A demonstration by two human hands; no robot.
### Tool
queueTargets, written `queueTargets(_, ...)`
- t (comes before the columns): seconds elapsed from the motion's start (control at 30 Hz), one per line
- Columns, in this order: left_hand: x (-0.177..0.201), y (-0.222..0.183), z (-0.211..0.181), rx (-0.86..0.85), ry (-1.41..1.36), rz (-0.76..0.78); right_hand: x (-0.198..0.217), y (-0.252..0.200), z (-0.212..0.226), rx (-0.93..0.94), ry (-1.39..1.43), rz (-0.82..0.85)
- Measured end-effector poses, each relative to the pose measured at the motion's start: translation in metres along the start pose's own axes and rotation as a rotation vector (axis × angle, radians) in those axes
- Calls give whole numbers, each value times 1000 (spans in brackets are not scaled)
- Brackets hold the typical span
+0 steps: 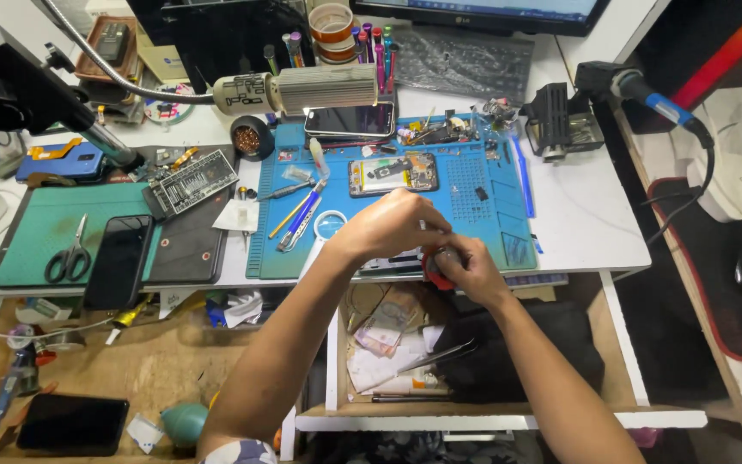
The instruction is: Repairing a mobile phone circuit board using tweezers, a magnifying glass, and other specialized tools.
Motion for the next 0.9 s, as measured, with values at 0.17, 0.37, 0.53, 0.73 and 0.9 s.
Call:
queueTargets(0.17,10,1,1,48,6,87,3,-1,-8,-142,234,21)
queueTargets(0.37,-13,-59,-38,89,-40,-395,-5,0,14,-159,655,38)
queueTargets(0.53,-38,-65,-22,121,34,-584,-9,1,25,-147,603,65)
queueTargets(0.73,-7,-51,-34,43,15,-565,-4,4,29,-75,409,136)
queueTargets(0.9,-15,-52,-25,63,48,-566,1,5,40,-47,346,152)
Point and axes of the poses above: each hand's wrist, its own y-axis towards the middle knuckle, its own x-axis out of the back of the hand, z = x × y, the point moved 2 cm from there along y, towards the middle knuckle, and after that the axes turned 8 degrees about y, right-handed, at the moved point
